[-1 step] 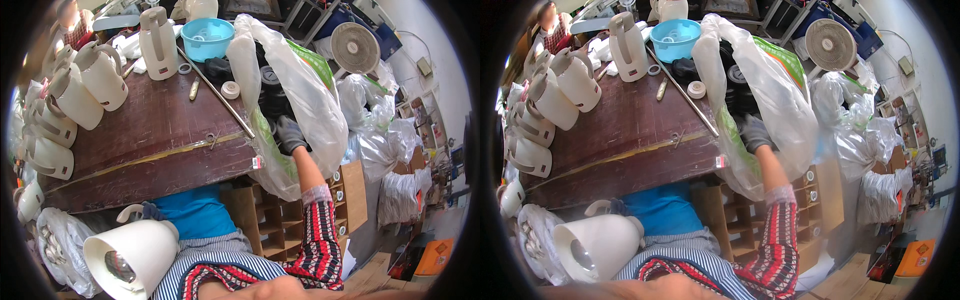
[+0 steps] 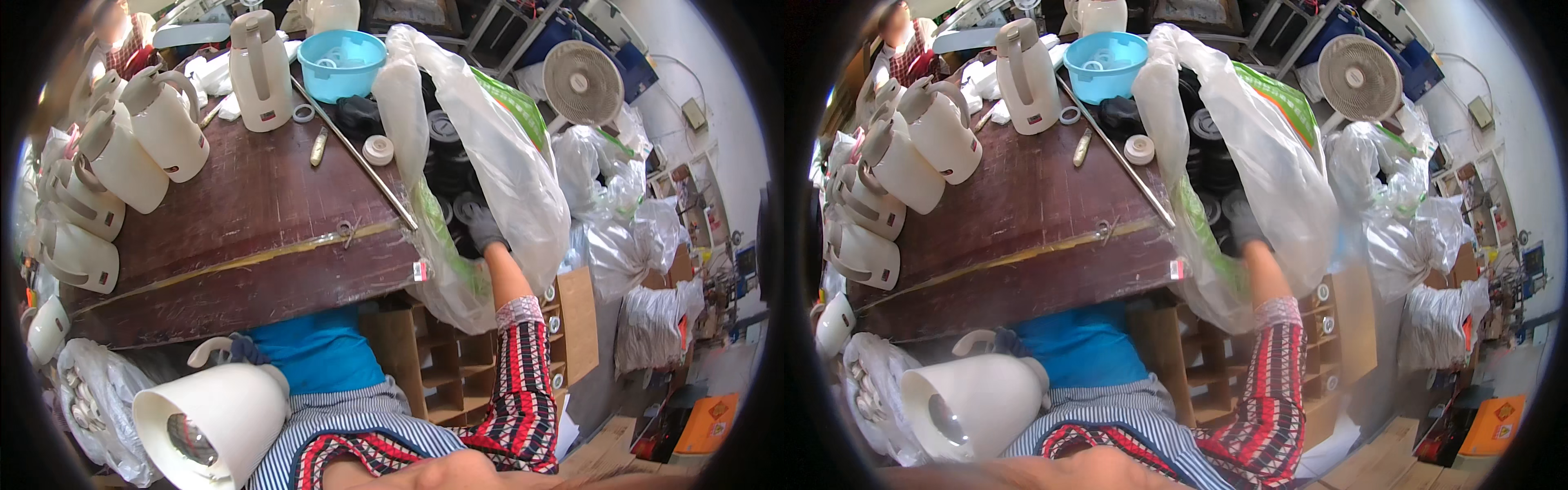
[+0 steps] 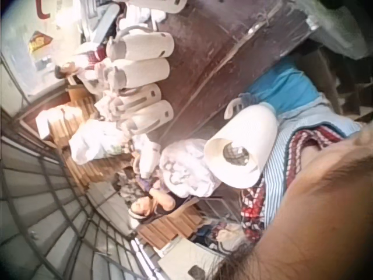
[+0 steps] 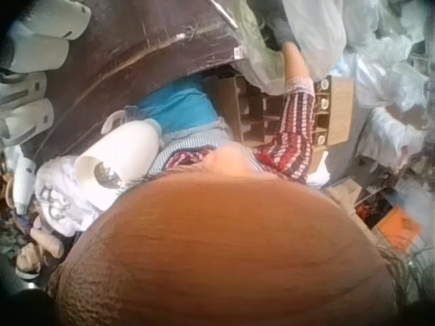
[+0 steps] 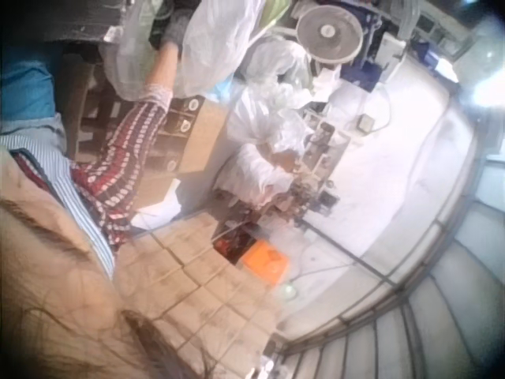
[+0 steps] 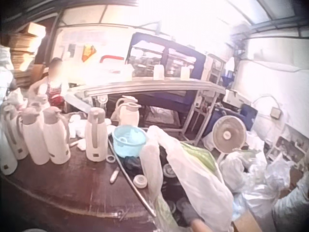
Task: The person repeatedly picks up white thermos jugs, inserts a black lid into the opening, and secures it by hand. Completed jugs are placed on a wooden table. The person handles jugs one at a time and occasionally reaches into a cardboard box to retrieve parts.
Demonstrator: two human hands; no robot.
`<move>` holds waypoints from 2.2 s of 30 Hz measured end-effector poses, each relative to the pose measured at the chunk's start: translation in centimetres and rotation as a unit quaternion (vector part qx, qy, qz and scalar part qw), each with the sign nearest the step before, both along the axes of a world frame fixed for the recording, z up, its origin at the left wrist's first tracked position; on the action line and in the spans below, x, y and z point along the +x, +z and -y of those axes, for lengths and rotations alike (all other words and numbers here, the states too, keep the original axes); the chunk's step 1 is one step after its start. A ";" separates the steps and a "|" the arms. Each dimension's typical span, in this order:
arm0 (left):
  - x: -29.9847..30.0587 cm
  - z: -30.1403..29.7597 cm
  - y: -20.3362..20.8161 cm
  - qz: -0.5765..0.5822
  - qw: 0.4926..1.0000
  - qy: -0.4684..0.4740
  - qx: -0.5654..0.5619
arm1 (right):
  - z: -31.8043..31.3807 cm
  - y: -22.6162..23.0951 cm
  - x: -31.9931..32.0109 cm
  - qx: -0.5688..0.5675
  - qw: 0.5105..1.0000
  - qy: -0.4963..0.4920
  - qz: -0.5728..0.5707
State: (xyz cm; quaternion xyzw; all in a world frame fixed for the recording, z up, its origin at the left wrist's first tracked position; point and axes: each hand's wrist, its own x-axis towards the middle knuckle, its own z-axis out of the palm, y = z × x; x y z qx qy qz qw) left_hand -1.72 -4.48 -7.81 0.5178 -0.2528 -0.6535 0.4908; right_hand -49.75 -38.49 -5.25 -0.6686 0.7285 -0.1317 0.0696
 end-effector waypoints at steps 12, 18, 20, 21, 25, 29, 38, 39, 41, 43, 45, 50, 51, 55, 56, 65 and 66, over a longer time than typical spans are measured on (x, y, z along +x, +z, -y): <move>-0.1 -1.1 -0.7 -0.001 1.000 0.014 0.006 | -9.8 7.3 -1.0 -0.054 0.964 0.227 -0.127; -0.2 -2.3 -0.2 -0.016 0.999 -0.009 -0.037 | -19.7 5.8 14.4 -0.227 0.819 0.523 0.065; -0.3 -2.1 -0.1 -0.022 0.998 -0.017 -0.049 | -20.6 4.2 17.2 -0.238 0.789 0.562 0.073; -0.3 -2.2 0.1 -0.023 0.998 -0.017 -0.060 | -20.8 4.0 18.3 -0.247 0.772 0.583 0.062; 0.2 -1.9 -0.4 -0.039 0.996 -0.023 -0.071 | -20.5 3.9 20.3 -0.166 0.743 0.649 0.020; 0.6 -0.9 -1.1 -0.040 0.995 -0.038 -0.084 | -20.7 6.2 20.8 0.006 0.794 0.600 0.097; 1.8 4.1 -2.3 0.033 0.989 -0.091 -0.113 | -21.5 9.8 27.6 0.127 0.857 0.486 -0.115; 2.0 4.1 -2.4 0.038 0.989 -0.091 -0.113 | -21.9 10.8 28.7 0.221 0.874 0.414 -0.124; 2.0 4.0 -2.4 0.038 0.989 -0.093 -0.111 | -21.9 9.9 28.6 0.174 0.888 0.414 -0.099; 2.3 4.1 -2.4 0.040 0.989 -0.093 -0.112 | -22.3 8.9 27.1 0.052 0.885 0.460 -0.045; 2.3 3.9 -2.5 0.041 0.988 -0.095 -0.113 | -21.9 9.2 26.5 -0.102 0.804 0.578 -0.099; 1.9 4.1 -2.8 0.036 0.988 -0.100 -0.110 | -23.6 5.9 27.3 -0.024 0.892 0.446 -0.062; 1.6 4.2 -2.9 0.033 0.989 -0.100 -0.108 | -24.3 5.4 27.7 -0.016 0.916 0.395 -0.059; 1.6 3.9 -3.3 0.042 0.988 -0.096 -0.109 | -22.5 8.7 29.8 0.188 0.948 0.255 -0.041; 1.7 3.9 -3.3 0.050 0.987 -0.098 -0.113 | -23.0 8.7 29.5 0.188 0.947 0.258 -0.028; 1.2 3.9 -2.5 0.084 0.984 -0.079 -0.138 | -24.5 6.1 28.4 0.063 0.933 0.352 0.028; 0.8 3.5 -1.3 -0.055 0.992 -0.052 -0.097 | -24.1 6.0 28.9 0.084 0.944 0.316 0.043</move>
